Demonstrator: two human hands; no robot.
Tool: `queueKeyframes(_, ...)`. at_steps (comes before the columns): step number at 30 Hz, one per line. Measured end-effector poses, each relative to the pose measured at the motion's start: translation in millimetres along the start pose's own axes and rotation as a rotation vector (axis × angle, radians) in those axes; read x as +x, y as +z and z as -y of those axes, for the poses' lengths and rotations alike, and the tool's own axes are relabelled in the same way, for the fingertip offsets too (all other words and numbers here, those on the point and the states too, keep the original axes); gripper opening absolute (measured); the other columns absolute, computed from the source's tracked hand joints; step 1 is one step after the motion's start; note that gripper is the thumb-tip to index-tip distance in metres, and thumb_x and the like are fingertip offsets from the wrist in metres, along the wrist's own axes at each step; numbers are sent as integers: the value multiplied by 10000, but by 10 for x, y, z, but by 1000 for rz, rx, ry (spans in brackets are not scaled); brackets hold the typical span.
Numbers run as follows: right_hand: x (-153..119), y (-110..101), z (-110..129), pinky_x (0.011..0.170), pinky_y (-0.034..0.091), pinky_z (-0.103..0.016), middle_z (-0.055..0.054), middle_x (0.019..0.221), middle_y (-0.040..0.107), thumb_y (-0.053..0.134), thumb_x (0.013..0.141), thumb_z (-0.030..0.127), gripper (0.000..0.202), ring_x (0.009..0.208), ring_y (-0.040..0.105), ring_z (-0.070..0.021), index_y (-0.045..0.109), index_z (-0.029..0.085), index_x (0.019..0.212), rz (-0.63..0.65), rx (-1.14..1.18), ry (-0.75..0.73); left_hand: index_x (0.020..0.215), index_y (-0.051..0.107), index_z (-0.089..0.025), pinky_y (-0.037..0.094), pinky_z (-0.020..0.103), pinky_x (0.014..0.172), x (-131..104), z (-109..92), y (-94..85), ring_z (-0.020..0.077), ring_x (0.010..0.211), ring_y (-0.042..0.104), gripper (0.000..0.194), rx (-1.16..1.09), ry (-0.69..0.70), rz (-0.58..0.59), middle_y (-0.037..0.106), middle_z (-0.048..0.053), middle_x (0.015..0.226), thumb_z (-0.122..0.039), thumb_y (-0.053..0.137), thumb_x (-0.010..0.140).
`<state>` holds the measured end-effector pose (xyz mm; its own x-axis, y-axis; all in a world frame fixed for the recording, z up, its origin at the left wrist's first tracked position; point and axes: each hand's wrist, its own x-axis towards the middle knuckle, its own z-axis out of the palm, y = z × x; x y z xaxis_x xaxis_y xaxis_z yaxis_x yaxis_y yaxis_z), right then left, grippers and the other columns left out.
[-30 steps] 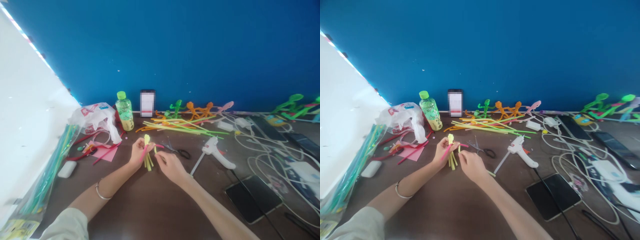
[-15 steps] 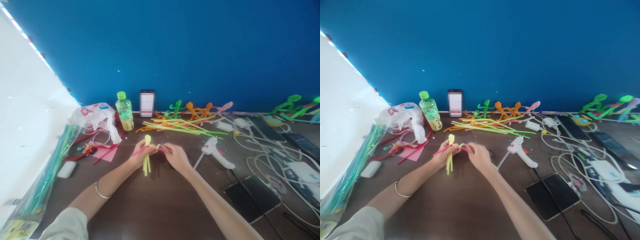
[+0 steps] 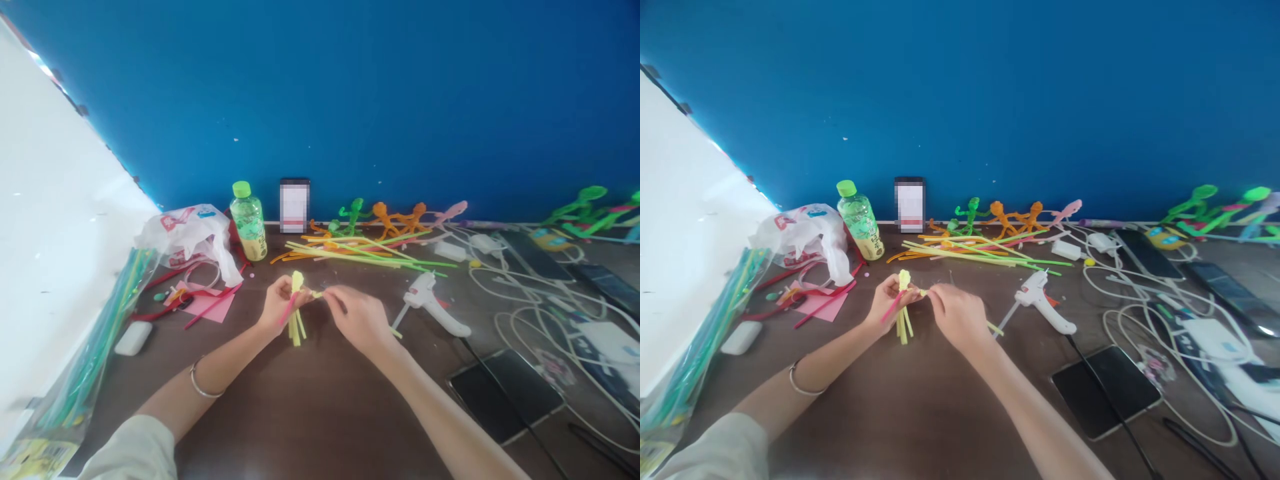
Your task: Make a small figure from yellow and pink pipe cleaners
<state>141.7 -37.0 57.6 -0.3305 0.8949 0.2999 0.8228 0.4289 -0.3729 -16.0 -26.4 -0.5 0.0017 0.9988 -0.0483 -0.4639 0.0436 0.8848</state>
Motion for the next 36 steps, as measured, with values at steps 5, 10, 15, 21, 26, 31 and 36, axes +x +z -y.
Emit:
queueKeyframes(5,147,45,-167,568,364,-215,-9,718,677,431,833,363,253,607,587,-140,641,227,793,66,113,123,734,524,-140,538,310,723,-17,-69,10,98,623,606,295,-79,-164,81,591,-29,659,-190,753,556)
queueKeyframes(10,50,258,-133,576,371,-221,-28,720,676,392,846,344,290,624,591,-156,648,216,802,208,194,127,714,522,-139,498,290,827,-9,-74,1,98,713,616,273,-193,-169,-3,576,-33,663,-220,744,576)
queueKeyframes(15,-89,237,59,498,287,-219,-4,565,594,372,851,305,302,493,509,-122,569,202,647,296,122,86,720,506,-145,497,323,817,9,-33,-9,117,703,630,317,-110,-43,-70,613,-16,683,-246,757,555)
queueKeyframes(21,-90,94,95,495,245,-232,-4,563,559,376,849,250,259,502,499,-121,526,198,644,326,21,33,679,477,-154,502,376,788,-16,-54,32,182,753,649,335,-4,24,-56,620,-13,656,-258,762,539)
queueKeyframes(26,-74,149,86,611,346,-230,-50,846,630,335,880,218,245,727,573,-149,576,196,846,339,102,-87,664,468,-155,500,312,719,-26,-21,5,166,709,645,305,102,74,-47,618,-6,648,-237,745,567)
queueKeyframes(31,4,78,45,679,388,-234,-60,897,609,320,887,213,266,788,569,-148,581,193,934,256,108,-72,666,461,-161,501,282,670,-6,33,-34,141,647,625,347,172,111,-24,600,-25,623,-212,769,514)
queueKeyframes(36,121,19,-108,678,401,-238,-39,840,623,390,856,269,235,756,572,-152,611,208,801,133,185,18,685,455,-164,524,335,717,-28,-17,10,149,660,631,375,101,-6,38,614,-24,629,-232,775,501)
